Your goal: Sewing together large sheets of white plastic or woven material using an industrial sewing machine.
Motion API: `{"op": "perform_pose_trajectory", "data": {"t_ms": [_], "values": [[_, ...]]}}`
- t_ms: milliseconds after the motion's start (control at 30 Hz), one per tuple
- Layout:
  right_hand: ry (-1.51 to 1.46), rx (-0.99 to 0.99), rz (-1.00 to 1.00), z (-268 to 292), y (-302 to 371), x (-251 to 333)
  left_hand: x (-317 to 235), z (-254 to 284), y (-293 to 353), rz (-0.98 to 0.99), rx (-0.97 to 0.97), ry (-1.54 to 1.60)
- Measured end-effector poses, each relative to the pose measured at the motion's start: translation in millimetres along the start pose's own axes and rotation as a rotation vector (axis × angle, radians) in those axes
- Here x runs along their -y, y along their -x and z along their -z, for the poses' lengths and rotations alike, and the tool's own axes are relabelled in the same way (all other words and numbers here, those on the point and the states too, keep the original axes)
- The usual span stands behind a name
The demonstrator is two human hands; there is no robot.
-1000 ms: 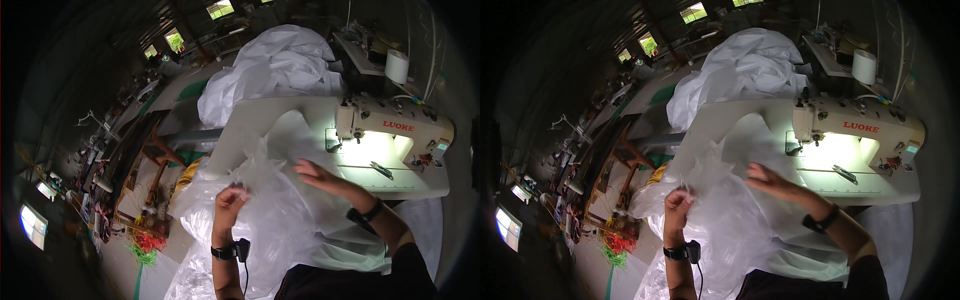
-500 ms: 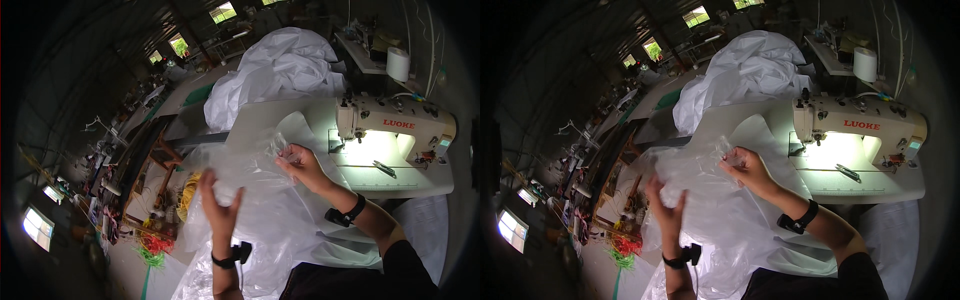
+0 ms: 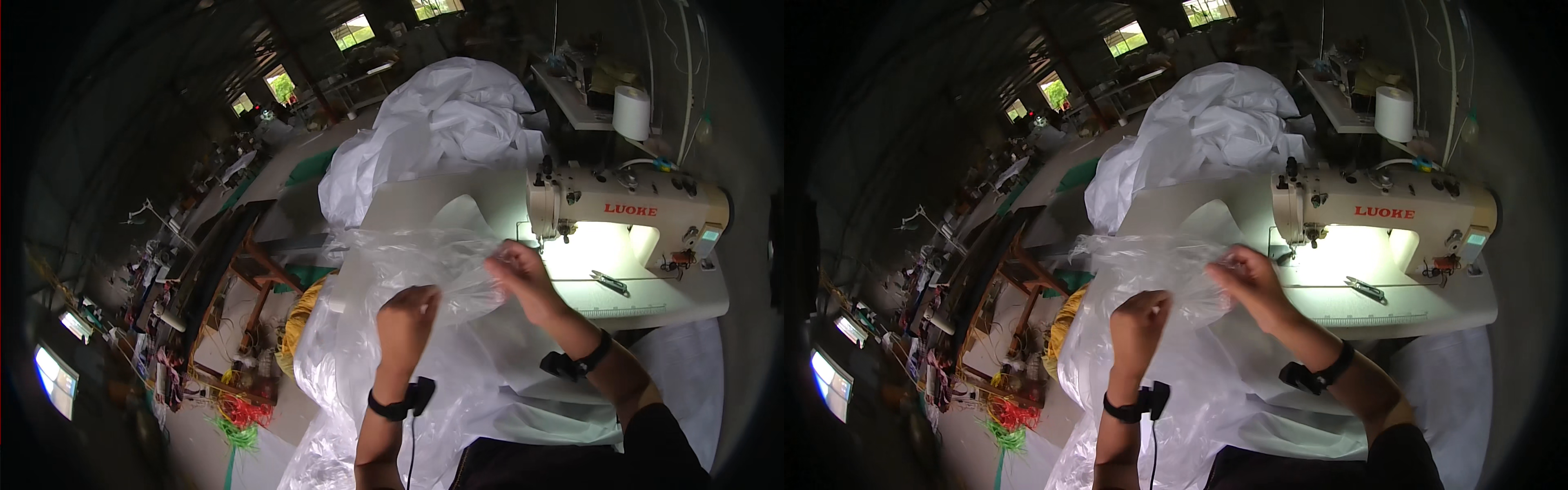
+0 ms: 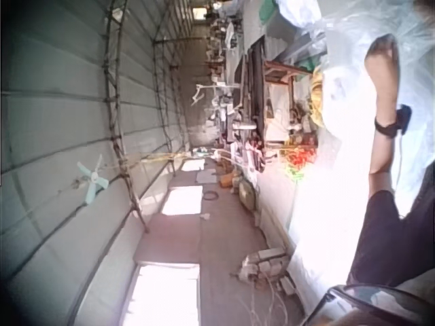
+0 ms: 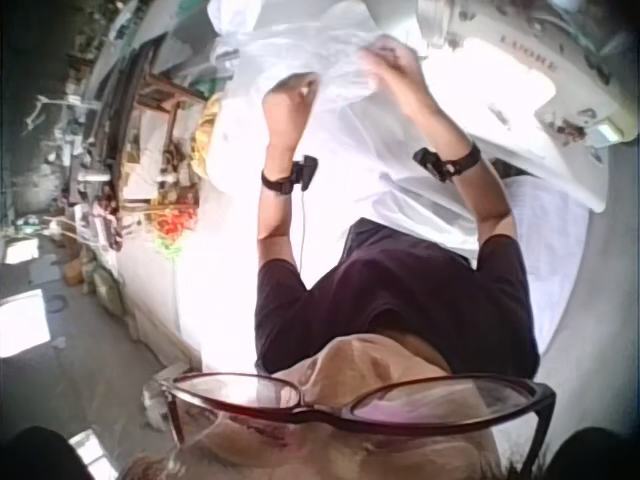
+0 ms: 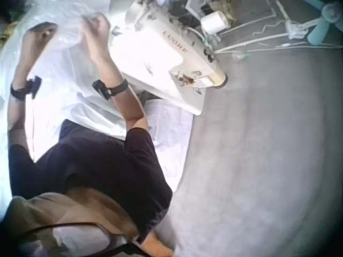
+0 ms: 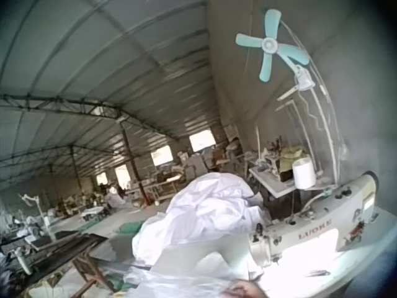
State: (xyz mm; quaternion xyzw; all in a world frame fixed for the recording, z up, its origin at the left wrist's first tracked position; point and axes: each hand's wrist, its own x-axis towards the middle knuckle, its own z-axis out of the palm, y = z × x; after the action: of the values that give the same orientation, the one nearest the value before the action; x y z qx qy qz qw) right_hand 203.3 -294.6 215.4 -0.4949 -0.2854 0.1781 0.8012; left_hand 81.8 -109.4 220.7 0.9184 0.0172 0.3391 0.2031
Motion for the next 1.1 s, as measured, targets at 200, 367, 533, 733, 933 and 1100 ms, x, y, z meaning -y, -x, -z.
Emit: {"op": "perform_pose_trajectory", "data": {"t_ms": [200,367,533,733,933,1100], "values": [[-0.024,-0.328,0.059,70.7,10.3,4.4,75.6,55.2,20.7,0.281,-0.303,0.567],[-0.045,-0.12,0.177,60.0,7.9,-17.4,56.4,97.4,11.6,0.275,-0.497,0.941],[0.526,0.183,0.21,-38.5,-41.5,-116.7,27.8,102.7,2.6,0.31,-0.28,1.26],[0.043,0.364,0.013,5.3,8.0,-108.0,104.9,190.2,-6.9,0.144,-0.555,1.039],[0.35,-0.069,-0.289,174.4,204.1,-32.5,253.0,202.7,-18.4,0.498,-0.789,0.884],[1.709,0.488,-0.899,233.9,370.0,10.0,284.8,124.3,-43.9,0.422,-0.572,0.776]]}}
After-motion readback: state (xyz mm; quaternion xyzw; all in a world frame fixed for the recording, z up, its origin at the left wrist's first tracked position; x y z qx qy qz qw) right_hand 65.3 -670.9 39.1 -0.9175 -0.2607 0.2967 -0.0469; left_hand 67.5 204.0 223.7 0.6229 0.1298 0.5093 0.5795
